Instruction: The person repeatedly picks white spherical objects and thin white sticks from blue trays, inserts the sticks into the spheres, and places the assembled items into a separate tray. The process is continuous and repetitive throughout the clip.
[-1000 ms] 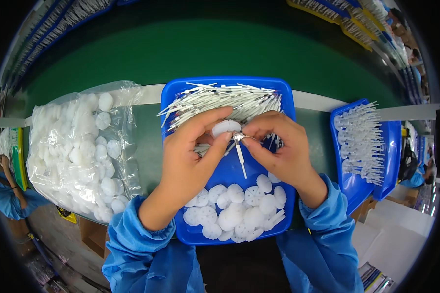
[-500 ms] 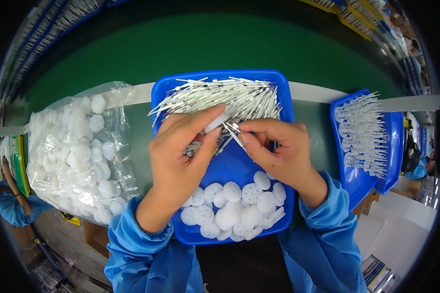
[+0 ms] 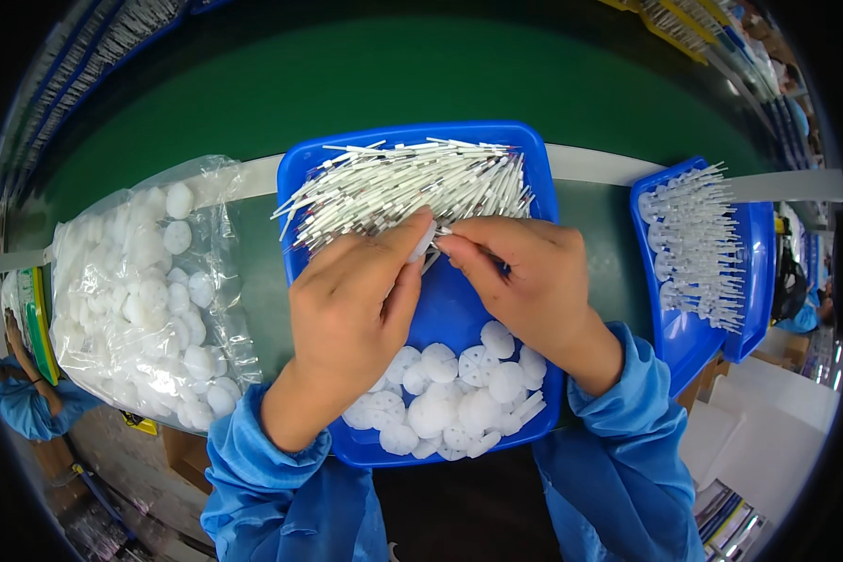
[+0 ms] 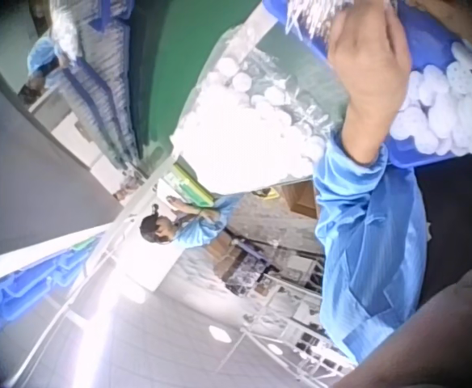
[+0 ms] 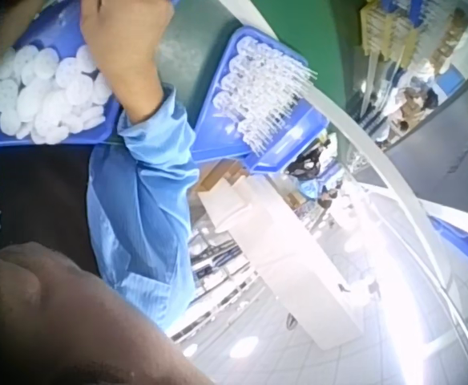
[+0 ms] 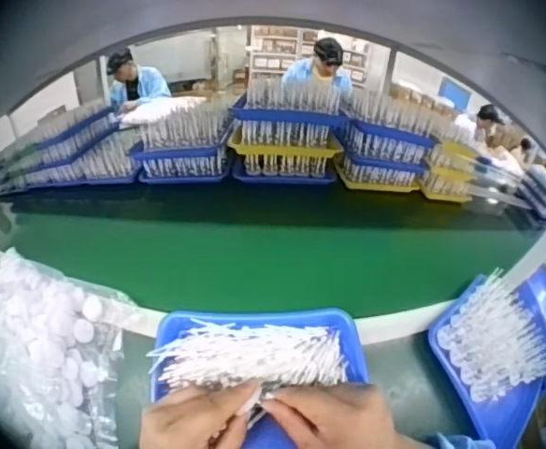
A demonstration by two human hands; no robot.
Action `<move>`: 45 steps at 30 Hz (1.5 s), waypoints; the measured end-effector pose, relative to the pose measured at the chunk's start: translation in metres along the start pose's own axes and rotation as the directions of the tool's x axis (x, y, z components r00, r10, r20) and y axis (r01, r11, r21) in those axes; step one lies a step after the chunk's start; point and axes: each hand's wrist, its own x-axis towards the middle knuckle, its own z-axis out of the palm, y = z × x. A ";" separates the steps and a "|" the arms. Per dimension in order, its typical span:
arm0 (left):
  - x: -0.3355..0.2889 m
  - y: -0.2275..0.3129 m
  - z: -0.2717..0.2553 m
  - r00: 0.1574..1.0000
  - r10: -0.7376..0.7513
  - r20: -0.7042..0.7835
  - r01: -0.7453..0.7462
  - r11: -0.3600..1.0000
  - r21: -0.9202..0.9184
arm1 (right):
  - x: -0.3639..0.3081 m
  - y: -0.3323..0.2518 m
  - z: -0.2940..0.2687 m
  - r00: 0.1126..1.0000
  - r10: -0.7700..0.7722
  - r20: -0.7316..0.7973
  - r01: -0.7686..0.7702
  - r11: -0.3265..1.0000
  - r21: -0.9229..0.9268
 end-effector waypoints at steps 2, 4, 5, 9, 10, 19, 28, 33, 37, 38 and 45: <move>-0.003 0.003 0.000 0.998 -0.056 0.034 0.056 0.998 -0.001 | 0.000 0.001 0.000 0.999 -0.039 0.011 0.039 0.998 -0.043; -0.006 0.003 0.001 0.994 -0.096 0.056 0.098 0.995 -0.019 | 0.000 0.002 0.001 0.997 -0.068 0.022 0.070 0.995 -0.074; -0.007 0.002 0.001 0.993 -0.106 0.060 0.109 0.993 -0.037 | 0.001 0.002 0.001 0.996 -0.080 0.024 0.082 0.993 -0.084; 0.000 0.000 0.003 0.978 -0.204 0.042 0.203 0.887 -0.414 | 0.002 0.000 0.001 0.999 -0.001 -0.041 0.003 0.999 0.048; 0.000 -0.002 0.004 0.972 -0.232 0.048 0.227 0.855 -0.467 | 0.003 0.002 0.000 0.999 -0.036 -0.038 0.039 0.997 0.073; 0.004 -0.008 -0.003 0.998 0.035 -0.055 -0.047 0.972 -0.230 | 0.010 0.007 -0.012 0.996 0.006 0.090 -0.046 0.890 0.453; 0.004 -0.007 -0.001 0.973 0.212 -0.088 -0.220 0.971 -0.091 | 0.001 0.009 -0.006 0.980 0.071 0.188 -0.168 0.802 0.573; 0.004 -0.006 0.000 0.973 0.206 -0.102 -0.217 0.970 -0.114 | -0.002 0.013 -0.009 0.964 0.059 0.260 -0.238 0.630 0.740; 0.003 -0.003 0.000 0.982 0.147 -0.122 -0.165 0.974 -0.156 | -0.002 0.016 -0.010 0.955 0.040 0.292 -0.264 0.556 0.788; 0.003 -0.004 -0.001 0.977 0.180 -0.113 -0.194 0.972 -0.135 | -0.001 0.015 -0.009 0.959 0.038 0.283 -0.254 0.561 0.788; 0.005 -0.006 -0.003 0.986 0.160 -0.041 -0.165 0.936 -0.313 | -0.001 0.012 -0.015 0.935 0.195 0.297 -0.349 0.663 0.663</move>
